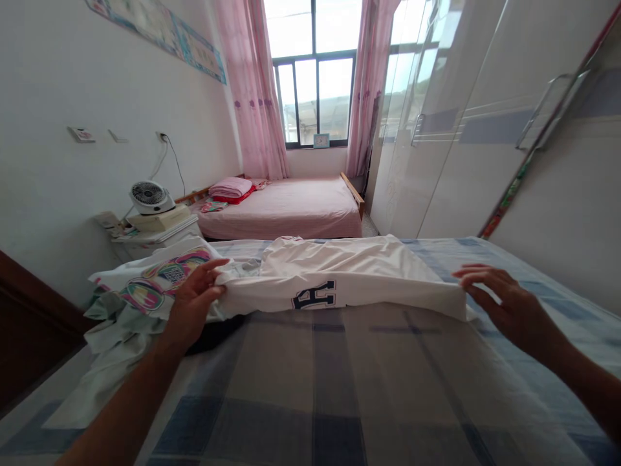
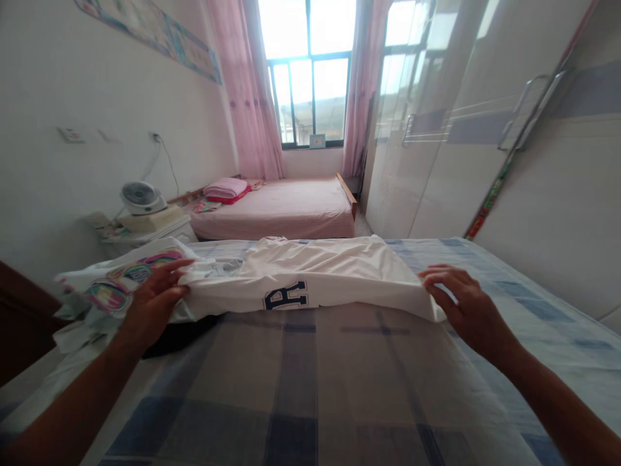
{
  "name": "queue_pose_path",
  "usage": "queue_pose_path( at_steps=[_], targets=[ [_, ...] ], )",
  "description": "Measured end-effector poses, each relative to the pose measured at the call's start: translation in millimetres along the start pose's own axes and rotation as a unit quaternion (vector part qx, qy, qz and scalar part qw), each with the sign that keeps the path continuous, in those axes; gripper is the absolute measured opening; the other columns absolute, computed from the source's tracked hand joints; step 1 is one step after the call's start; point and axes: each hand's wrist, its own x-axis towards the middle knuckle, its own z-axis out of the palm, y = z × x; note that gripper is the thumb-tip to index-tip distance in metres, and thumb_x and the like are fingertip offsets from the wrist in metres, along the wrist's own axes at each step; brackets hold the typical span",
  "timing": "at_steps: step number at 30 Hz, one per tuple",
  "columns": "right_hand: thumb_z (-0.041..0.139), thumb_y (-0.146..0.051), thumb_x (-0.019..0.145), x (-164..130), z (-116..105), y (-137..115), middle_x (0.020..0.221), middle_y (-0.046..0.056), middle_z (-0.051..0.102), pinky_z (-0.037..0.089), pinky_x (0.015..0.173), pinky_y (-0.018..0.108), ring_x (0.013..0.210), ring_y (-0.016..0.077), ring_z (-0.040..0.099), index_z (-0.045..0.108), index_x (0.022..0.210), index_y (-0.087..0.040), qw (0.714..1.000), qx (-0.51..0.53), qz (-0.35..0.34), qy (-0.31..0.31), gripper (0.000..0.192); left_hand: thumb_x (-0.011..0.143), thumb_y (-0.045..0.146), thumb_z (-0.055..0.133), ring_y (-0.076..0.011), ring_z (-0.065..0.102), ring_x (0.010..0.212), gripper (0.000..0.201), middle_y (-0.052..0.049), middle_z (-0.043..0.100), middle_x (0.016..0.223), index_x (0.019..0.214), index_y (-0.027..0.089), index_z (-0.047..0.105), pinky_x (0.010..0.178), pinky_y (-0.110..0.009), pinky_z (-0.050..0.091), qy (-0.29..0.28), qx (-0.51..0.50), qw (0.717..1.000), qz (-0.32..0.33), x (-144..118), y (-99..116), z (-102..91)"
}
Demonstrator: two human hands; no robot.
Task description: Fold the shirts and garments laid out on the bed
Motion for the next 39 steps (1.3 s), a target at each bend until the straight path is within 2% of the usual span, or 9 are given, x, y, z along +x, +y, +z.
queue_pose_path(
  at_steps=[7,12,17,20,23,28,34,36,39],
  targets=[
    [0.051,-0.041,0.084,-98.9,-11.9,-1.5,0.113,0.001,0.067,0.047,0.098,0.045,0.117,0.0261,0.055,0.064,0.090,-0.033,0.993,0.017,0.050,-0.108,0.016,0.064,0.028,0.061,-0.0234,0.060,0.090,0.034,-0.002,0.070,0.095,0.096,0.023,0.072,0.076,-0.026,0.046,-0.223,0.091,0.966,-0.094,-35.8,-15.9,-41.2],
    [0.051,-0.052,0.081,-109.3,-4.4,-12.2,0.115,0.002,0.068,0.053,0.089,0.036,0.108,0.0260,0.062,0.068,0.087,-0.032,0.950,0.075,0.174,-0.247,0.027,0.071,0.041,0.060,-0.0224,0.062,0.084,0.043,-0.003,0.070,0.091,0.110,0.023,0.068,0.071,-0.027,0.049,-0.366,0.125,0.908,-0.162,-43.9,-7.4,-33.7],
    [0.043,-0.050,0.079,-78.7,2.5,11.6,0.115,0.008,0.066,0.053,0.083,0.034,0.087,0.0237,0.068,0.064,0.108,-0.022,0.934,-0.025,0.323,-0.154,0.045,0.073,0.055,0.056,-0.0227,0.065,0.077,0.052,-0.006,0.071,0.086,0.107,0.017,0.067,0.072,-0.031,0.051,-0.231,0.210,0.937,-0.154,-16.5,-33.1,-20.8],
    [0.042,-0.043,0.079,-58.2,16.4,28.3,0.128,0.012,0.058,0.051,0.084,0.034,0.078,0.0205,0.067,0.055,0.125,-0.017,0.951,-0.079,0.275,-0.120,0.054,0.071,0.055,0.055,-0.0253,0.066,0.082,0.047,-0.007,0.073,0.087,0.096,0.017,0.070,0.075,-0.031,0.050,-0.171,0.317,0.928,-0.094,-2.5,-53.1,-11.6],
    [0.045,-0.036,0.078,-44.6,36.2,37.7,0.127,0.012,0.059,0.052,0.076,0.031,0.077,0.0194,0.067,0.051,0.130,-0.020,0.963,-0.053,0.202,-0.173,0.055,0.074,0.053,0.053,-0.0252,0.066,0.080,0.045,-0.007,0.072,0.083,0.095,0.018,0.069,0.075,-0.033,0.047,-0.177,0.403,0.896,-0.063,-2.0,-59.1,0.1],
    [0.046,-0.030,0.077,-36.5,56.0,41.0,0.098,0.007,0.069,0.050,0.075,0.033,0.079,0.0208,0.066,0.065,0.101,-0.021,0.968,-0.023,0.154,-0.198,0.032,0.076,0.047,0.053,-0.0225,0.063,0.078,0.035,-0.006,0.067,0.085,0.093,0.020,0.067,0.070,-0.031,0.043,-0.191,0.450,0.872,-0.022,-14.2,-53.7,18.5],
    [0.045,-0.036,0.079,-56.4,8.7,43.3,0.098,0.008,0.066,0.048,0.077,0.033,0.084,0.0225,0.063,0.061,0.083,-0.024,0.980,-0.041,0.192,-0.035,0.020,0.076,0.036,0.050,-0.0176,0.056,0.068,0.021,-0.002,0.058,0.072,0.068,0.019,0.058,0.067,-0.029,0.043,-0.177,0.385,0.905,0.022,-15.8,-43.8,27.0],
    [0.048,-0.040,0.076,-75.5,-11.4,52.5,0.101,0.008,0.065,0.047,0.078,0.036,0.089,0.0250,0.063,0.060,0.080,-0.026,0.975,-0.052,0.218,0.003,0.019,0.075,0.042,0.052,-0.0174,0.056,0.066,0.025,-0.001,0.058,0.069,0.068,0.019,0.057,0.064,-0.028,0.044,-0.173,0.305,0.936,-0.016,-15.7,-37.3,26.3],
    [0.052,-0.038,0.068,-106.2,-26.5,70.5,0.101,0.009,0.068,0.048,0.076,0.038,0.091,0.0286,0.064,0.060,0.069,-0.028,0.968,-0.027,0.241,-0.064,0.013,0.072,0.053,0.056,-0.0197,0.060,0.067,0.035,-0.002,0.063,0.070,0.074,0.018,0.059,0.061,-0.029,0.047,-0.170,0.172,0.959,-0.148,-17.1,-29.5,24.2]
  ],
)
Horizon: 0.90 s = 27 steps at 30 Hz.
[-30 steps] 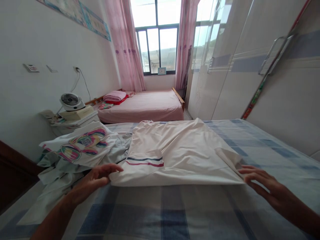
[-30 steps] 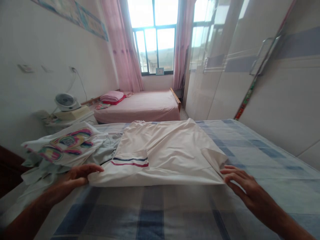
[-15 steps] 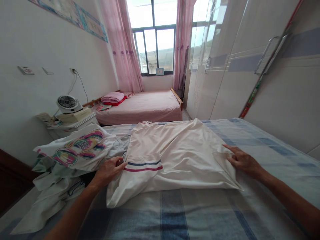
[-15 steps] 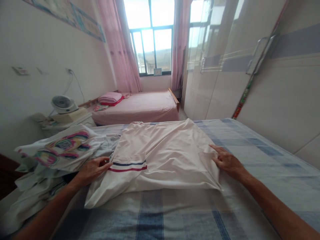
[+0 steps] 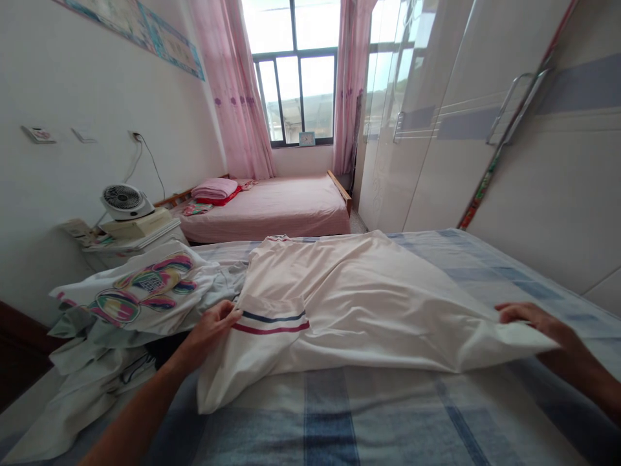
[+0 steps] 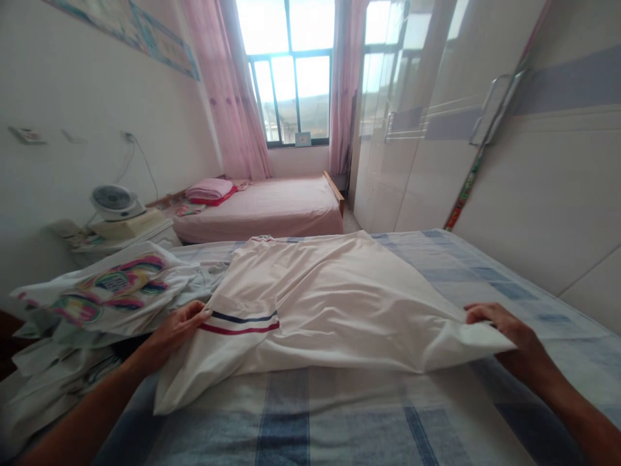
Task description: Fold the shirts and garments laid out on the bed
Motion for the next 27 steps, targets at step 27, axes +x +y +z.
queue_pose_path(
  at_steps=[27],
  targets=[
    [0.034,-0.057,0.082,-19.3,19.3,-80.6,0.101,0.012,0.068,0.044,0.078,0.053,0.099,0.0346,0.059,0.070,0.092,-0.023,0.961,-0.224,0.104,-0.124,0.051,0.081,0.049,0.054,-0.0269,0.060,0.104,0.035,-0.008,0.064,0.114,0.101,0.024,0.067,0.091,-0.037,0.046,0.053,0.293,0.924,0.239,-38.0,-7.5,15.5]
  ],
)
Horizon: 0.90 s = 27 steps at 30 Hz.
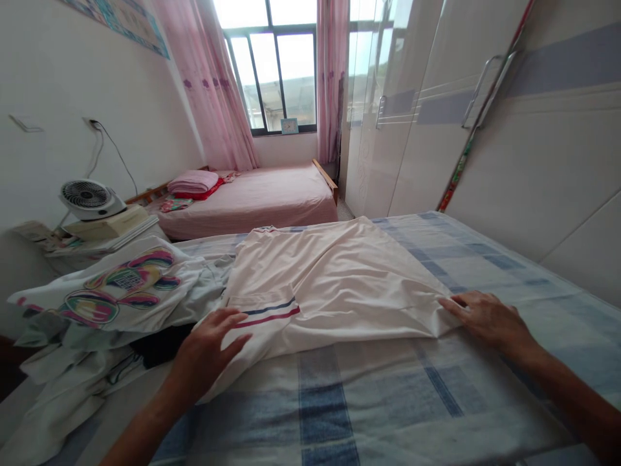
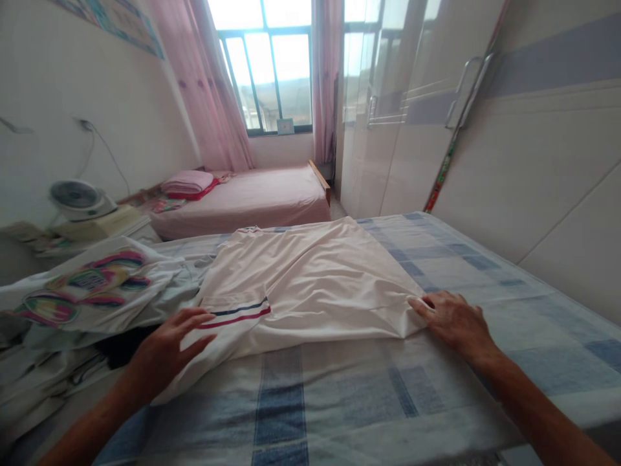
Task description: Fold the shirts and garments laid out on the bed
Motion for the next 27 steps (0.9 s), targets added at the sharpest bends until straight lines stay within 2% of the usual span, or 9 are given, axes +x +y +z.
queue_pose_path(
  at_steps=[2,4,6,8,14,18,21,24,27],
  targets=[
    [0.035,-0.053,0.082,3.4,4.1,-3.0,0.100,0.013,0.067,0.044,0.076,0.051,0.098,0.0342,0.060,0.069,0.091,-0.022,1.000,-0.003,-0.018,0.011,0.046,0.079,0.047,0.058,-0.0269,0.060,0.105,0.036,-0.008,0.064,0.115,0.105,0.024,0.066,0.088,-0.036,0.047,-0.046,0.017,0.999,0.003,-1.1,12.1,6.1],
    [0.038,-0.048,0.080,8.3,7.4,-3.7,0.095,0.010,0.069,0.045,0.073,0.044,0.091,0.0306,0.062,0.067,0.088,-0.022,0.998,0.043,-0.022,0.027,0.040,0.081,0.041,0.058,-0.0249,0.061,0.099,0.031,-0.007,0.066,0.110,0.106,0.024,0.066,0.083,-0.034,0.048,-0.085,0.023,0.996,0.011,-1.0,17.3,12.1],
    [0.043,-0.046,0.076,13.3,7.6,-2.9,0.090,0.007,0.070,0.046,0.070,0.038,0.081,0.0259,0.064,0.065,0.087,-0.023,0.993,0.108,-0.004,0.045,0.034,0.084,0.033,0.051,-0.0216,0.063,0.089,0.021,-0.005,0.067,0.098,0.095,0.024,0.067,0.077,-0.031,0.047,-0.110,0.029,0.993,0.017,-0.3,18.3,16.8],
    [0.046,-0.045,0.073,17.1,4.0,-1.6,0.088,0.004,0.070,0.046,0.068,0.034,0.073,0.0223,0.064,0.062,0.088,-0.024,0.986,0.155,0.016,0.059,0.031,0.087,0.027,0.045,-0.0193,0.062,0.081,0.021,-0.004,0.066,0.088,0.082,0.023,0.065,0.071,-0.029,0.045,-0.114,0.040,0.992,0.019,0.5,18.2,19.0],
    [0.053,-0.049,0.067,18.0,-13.1,6.9,0.094,0.005,0.069,0.046,0.071,0.033,0.077,0.0217,0.063,0.057,0.085,-0.023,0.970,0.236,0.008,0.052,0.032,0.084,0.027,0.046,-0.0185,0.061,0.079,0.018,-0.003,0.065,0.085,0.077,0.022,0.062,0.068,-0.027,0.043,-0.039,0.053,0.998,0.014,1.2,22.9,5.8],
    [0.057,-0.051,0.066,15.4,-16.2,21.9,0.109,0.009,0.067,0.046,0.073,0.031,0.092,0.0237,0.063,0.052,0.081,-0.023,0.941,0.323,0.006,0.097,0.032,0.084,0.027,0.048,-0.0185,0.061,0.082,0.017,-0.003,0.065,0.084,0.075,0.022,0.061,0.076,-0.027,0.044,0.034,0.049,0.997,0.046,0.0,24.7,-6.7],
    [0.056,-0.050,0.068,12.8,-15.9,32.0,0.111,0.008,0.067,0.045,0.070,0.031,0.088,0.0228,0.063,0.050,0.079,-0.023,0.954,0.277,0.015,0.110,0.030,0.084,0.024,0.050,-0.0174,0.060,0.080,0.014,-0.002,0.065,0.080,0.076,0.022,0.061,0.076,-0.027,0.044,0.086,0.051,0.991,0.090,-1.7,23.9,-11.1],
    [0.053,-0.049,0.070,6.8,-18.0,37.4,0.111,0.005,0.068,0.043,0.062,0.029,0.084,0.0213,0.062,0.049,0.081,-0.025,0.975,0.201,-0.005,0.099,0.027,0.082,0.020,0.054,-0.0158,0.060,0.076,0.009,-0.002,0.065,0.078,0.077,0.021,0.062,0.073,-0.026,0.044,0.108,0.052,0.983,0.139,-4.5,24.1,-14.4],
    [0.050,-0.049,0.072,-2.7,-22.5,44.6,0.115,0.004,0.066,0.040,0.053,0.026,0.093,0.0222,0.062,0.049,0.084,-0.026,0.967,0.192,-0.039,0.160,0.026,0.081,0.015,0.057,-0.0141,0.058,0.073,0.008,-0.002,0.065,0.079,0.081,0.021,0.062,0.071,-0.025,0.045,0.109,0.033,0.975,0.193,-9.1,27.1,-18.6]
  ],
)
